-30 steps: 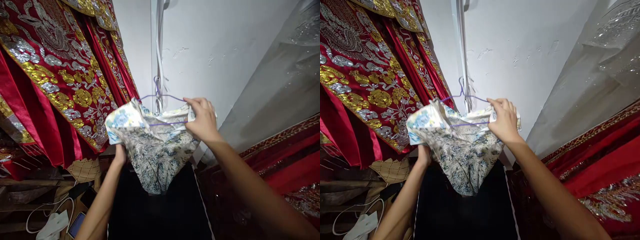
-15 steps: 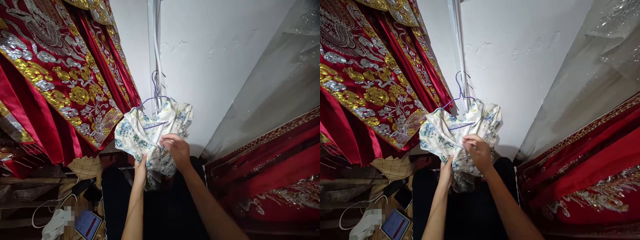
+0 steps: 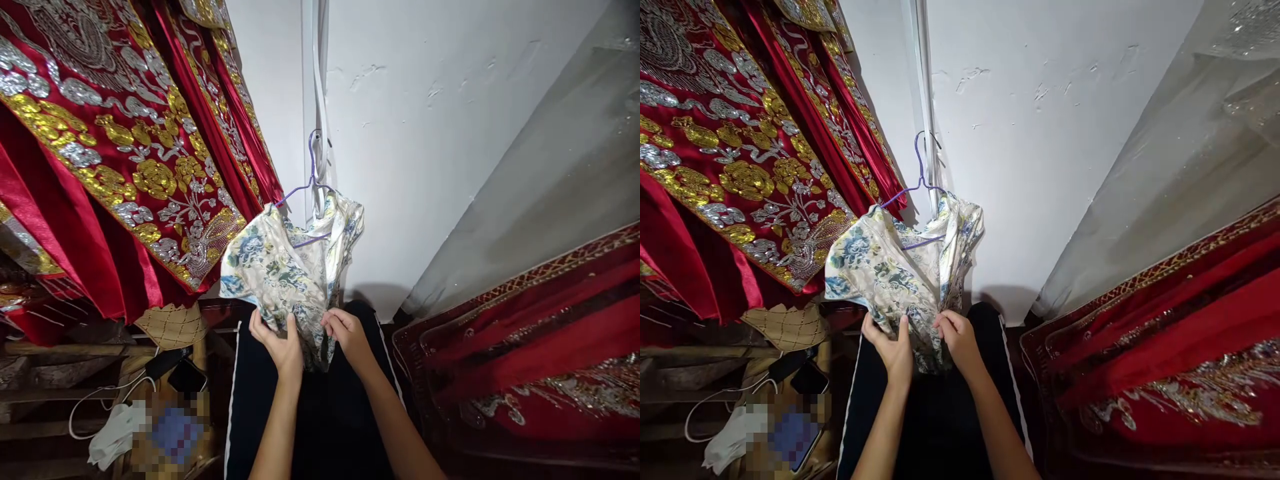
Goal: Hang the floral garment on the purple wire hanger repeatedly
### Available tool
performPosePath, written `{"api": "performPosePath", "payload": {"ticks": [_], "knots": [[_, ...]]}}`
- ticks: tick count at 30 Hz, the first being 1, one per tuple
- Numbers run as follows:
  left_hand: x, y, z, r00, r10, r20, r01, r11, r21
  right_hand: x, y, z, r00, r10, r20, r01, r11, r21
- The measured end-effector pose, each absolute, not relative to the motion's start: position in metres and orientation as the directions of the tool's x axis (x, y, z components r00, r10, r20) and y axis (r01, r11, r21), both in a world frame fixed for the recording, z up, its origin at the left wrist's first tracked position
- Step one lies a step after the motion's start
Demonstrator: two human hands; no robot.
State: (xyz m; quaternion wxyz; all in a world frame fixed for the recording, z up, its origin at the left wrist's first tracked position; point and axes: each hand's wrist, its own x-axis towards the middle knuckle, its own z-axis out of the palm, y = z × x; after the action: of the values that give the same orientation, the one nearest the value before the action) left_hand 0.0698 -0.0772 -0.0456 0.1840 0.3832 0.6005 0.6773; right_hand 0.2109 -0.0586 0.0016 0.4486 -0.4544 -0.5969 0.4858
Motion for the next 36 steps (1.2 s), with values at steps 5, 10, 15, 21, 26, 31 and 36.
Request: {"api": "performPosePath", "payload": {"ticks": [5, 10, 15, 21, 26, 31, 36], "knots": [[0.096, -0.085, -0.062, -0.417, 0.751, 0.513, 0.439, -0.328, 0.837, 0.205, -0.071, 0.009, -0.355, 0.933, 0.059, 0.062, 0.086, -0.994], [0.093, -0.077, -0.059, -0.310, 0.859, 0.406, 0.277, -0.327, 0.903, 0.206, -0.046, 0.061, -0.243, 0.966, 0.084, -0.007, 0.085, -0.996], [0.082, -0.072, -0.068, -0.265, 0.879, 0.397, 0.257, -0.332, 0.907, 0.207, 0.010, 0.155, -0.140, 0.968, 0.206, -0.189, 0.178, -0.966], [0.074, -0.064, -0.047, -0.058, 0.944, 0.326, 0.342, -0.288, 0.895, 0.196, 0.018, 0.196, -0.052, 0.922, 0.383, -0.227, 0.362, -0.904], [0.061, -0.032, 0.071, -0.161, 0.749, 0.643, 0.200, -0.613, 0.764, 0.194, 0.005, 0.183, -0.140, 0.910, 0.391, -0.115, 0.377, -0.919], [0.051, 0.001, 0.173, 0.027, 0.615, 0.788, 0.345, -0.746, 0.570, 0.189, 0.010, 0.177, -0.161, 0.883, 0.440, -0.071, 0.434, -0.898], [0.034, 0.000, 0.198, -0.044, 0.449, 0.892, 0.468, -0.780, 0.416, 0.188, 0.024, 0.120, -0.028, 0.921, 0.389, 0.140, 0.389, -0.911]]}}
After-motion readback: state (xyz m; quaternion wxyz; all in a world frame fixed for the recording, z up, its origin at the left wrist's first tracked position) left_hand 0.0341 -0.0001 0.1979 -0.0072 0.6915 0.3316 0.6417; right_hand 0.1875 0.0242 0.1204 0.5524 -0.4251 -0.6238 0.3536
